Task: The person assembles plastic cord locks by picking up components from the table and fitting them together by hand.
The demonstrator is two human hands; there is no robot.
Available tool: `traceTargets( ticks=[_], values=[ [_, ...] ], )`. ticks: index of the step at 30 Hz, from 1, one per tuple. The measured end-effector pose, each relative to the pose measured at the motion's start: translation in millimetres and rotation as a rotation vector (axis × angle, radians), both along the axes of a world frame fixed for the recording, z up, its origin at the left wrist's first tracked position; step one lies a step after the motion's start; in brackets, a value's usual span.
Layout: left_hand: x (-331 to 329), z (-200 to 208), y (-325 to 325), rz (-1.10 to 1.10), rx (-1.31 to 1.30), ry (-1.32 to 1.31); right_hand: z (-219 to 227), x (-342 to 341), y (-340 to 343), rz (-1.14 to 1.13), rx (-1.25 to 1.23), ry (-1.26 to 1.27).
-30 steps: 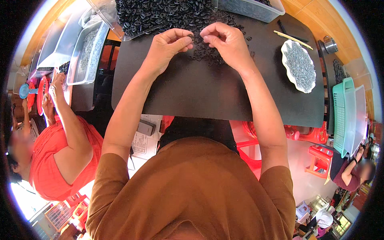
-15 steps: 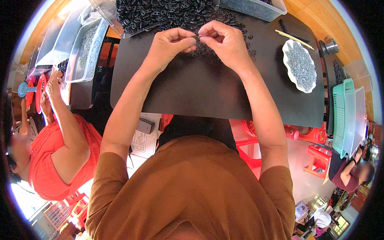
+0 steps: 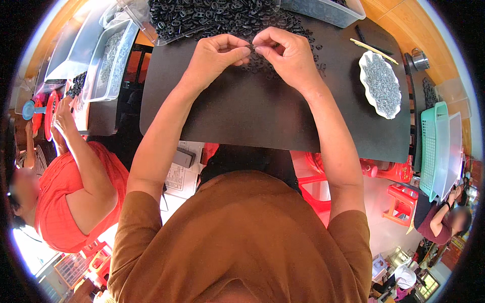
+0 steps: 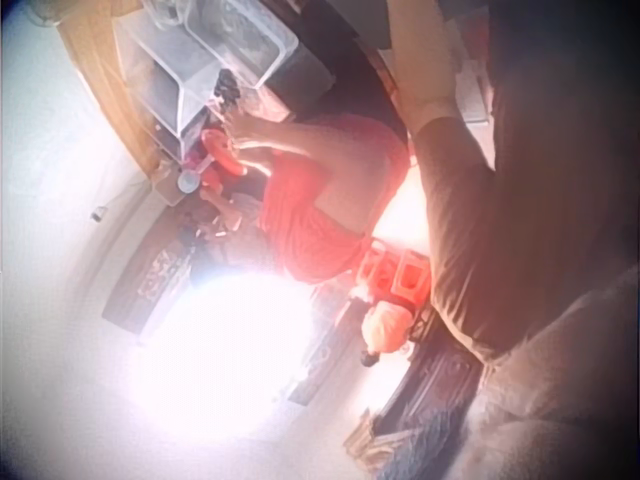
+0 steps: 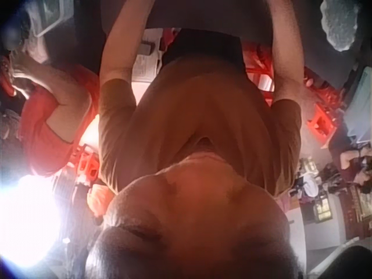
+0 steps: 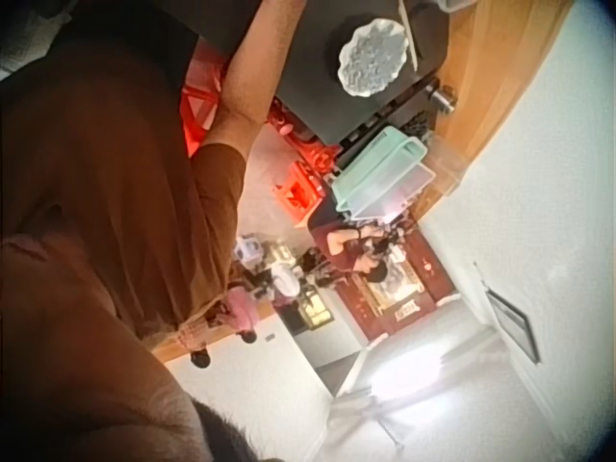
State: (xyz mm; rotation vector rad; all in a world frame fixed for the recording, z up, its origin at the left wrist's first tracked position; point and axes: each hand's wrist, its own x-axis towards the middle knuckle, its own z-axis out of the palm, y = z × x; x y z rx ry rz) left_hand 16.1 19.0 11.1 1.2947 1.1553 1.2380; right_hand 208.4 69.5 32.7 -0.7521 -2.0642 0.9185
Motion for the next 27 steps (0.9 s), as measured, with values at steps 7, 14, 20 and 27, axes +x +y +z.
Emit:
traceTargets(
  ticks=[7,14,20,27],
  values=[
    [2.3,0.0,0.8,0.009,0.023,0.040,6.4,-4.1,-7.4,-0.011,0.232,-0.039],
    [5.7,-1.3,-1.3,0.034,0.028,0.015,-0.1,-6.3,-7.1,-0.008,0.257,-0.037],
    [4.4,-4.3,-0.5,0.017,0.029,0.057,-5.4,-4.3,-4.4,0.014,0.205,-0.079],
    [1.2,-3.4,1.1,-0.016,-0.003,-0.031,-9.0,1.1,4.2,0.064,-0.264,0.161]
  ],
)
